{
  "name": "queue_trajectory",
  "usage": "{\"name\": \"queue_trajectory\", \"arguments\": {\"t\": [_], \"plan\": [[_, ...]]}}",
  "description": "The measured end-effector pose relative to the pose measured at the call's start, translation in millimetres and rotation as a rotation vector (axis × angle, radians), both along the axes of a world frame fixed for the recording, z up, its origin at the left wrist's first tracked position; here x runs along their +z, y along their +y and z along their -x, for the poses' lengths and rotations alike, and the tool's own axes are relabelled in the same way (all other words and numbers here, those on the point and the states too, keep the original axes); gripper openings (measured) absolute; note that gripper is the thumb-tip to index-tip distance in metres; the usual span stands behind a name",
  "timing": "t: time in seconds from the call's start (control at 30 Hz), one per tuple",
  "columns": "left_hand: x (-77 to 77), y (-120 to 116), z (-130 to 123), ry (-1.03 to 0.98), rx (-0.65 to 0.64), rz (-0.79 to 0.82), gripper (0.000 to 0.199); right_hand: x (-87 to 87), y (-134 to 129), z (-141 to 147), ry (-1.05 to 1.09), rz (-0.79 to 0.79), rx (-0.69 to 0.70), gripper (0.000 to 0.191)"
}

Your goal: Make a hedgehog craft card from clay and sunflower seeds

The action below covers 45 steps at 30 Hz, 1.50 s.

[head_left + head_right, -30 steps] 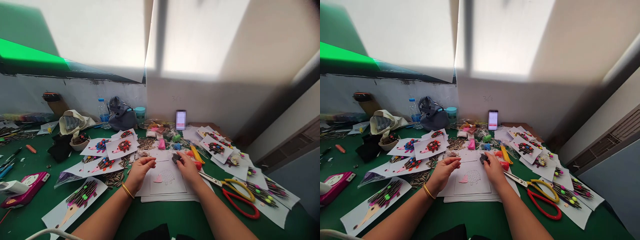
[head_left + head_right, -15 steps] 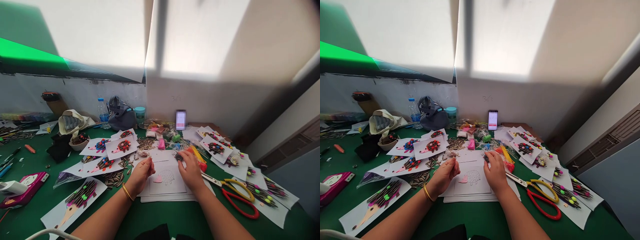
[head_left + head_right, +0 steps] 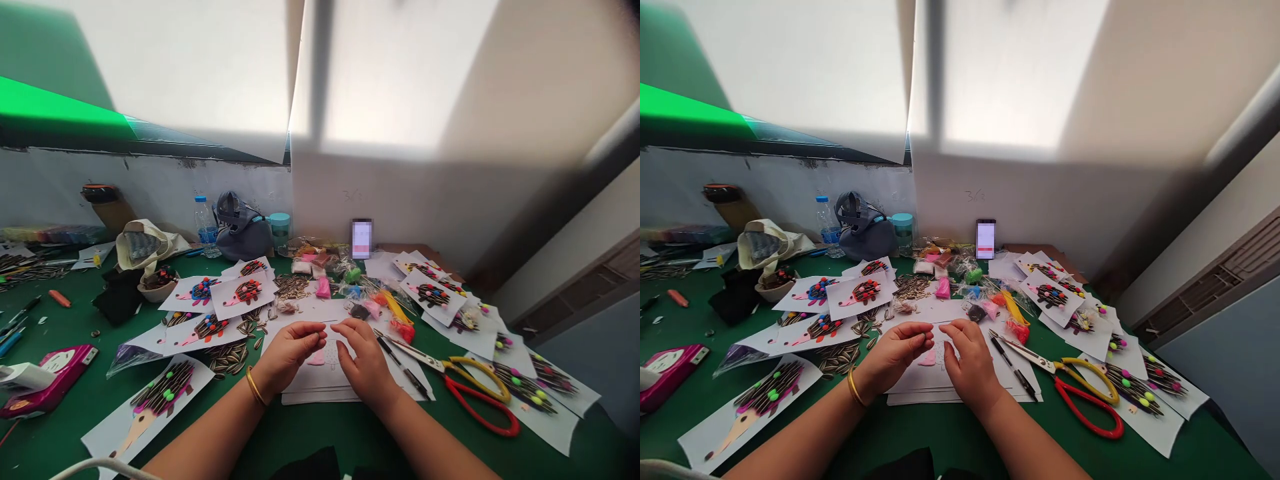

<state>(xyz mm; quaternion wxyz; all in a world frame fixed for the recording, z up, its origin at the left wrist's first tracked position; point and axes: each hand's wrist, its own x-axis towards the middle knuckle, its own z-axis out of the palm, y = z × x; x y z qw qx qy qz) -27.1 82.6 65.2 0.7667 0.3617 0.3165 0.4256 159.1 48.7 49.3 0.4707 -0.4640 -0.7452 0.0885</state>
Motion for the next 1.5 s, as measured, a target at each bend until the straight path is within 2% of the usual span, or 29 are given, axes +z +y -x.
{"name": "queue_trajectory", "arguments": {"t": [0.17,0.5,0.73,0.93,1.23,1.5], "plan": [[3.0,-1.3,-1.2,0.038,-0.004,-0.067,0.029,3.1,-4.0,3.5,0.030,-0.025,0.052,0.035],[1.7,-2.4,-3.7,0.126,-0.054,-0.203,0.035,7.2,-10.0,9.4,0.059,-0.039,0.084,0.034],[-1.7,-2.3,-5.2,0.231,-0.066,-0.247,0.039,8.6,-10.2,9.2,0.076,-0.025,0.077,0.028],[1.6,-6.1,-8.2,0.297,-0.096,-0.275,0.037,6.2,-9.6,11.7,0.112,0.025,0.088,0.019],[2.5,-8.8,-8.0,0.073,-0.120,-0.101,0.031,4.1,-6.8,9.0,0.133,0.007,0.070,0.024],[-3.9,-6.7,-8.0,0.124,-0.122,-0.204,0.036,5.4,-8.5,10.5,0.150,-0.003,0.079,0.022]]}}
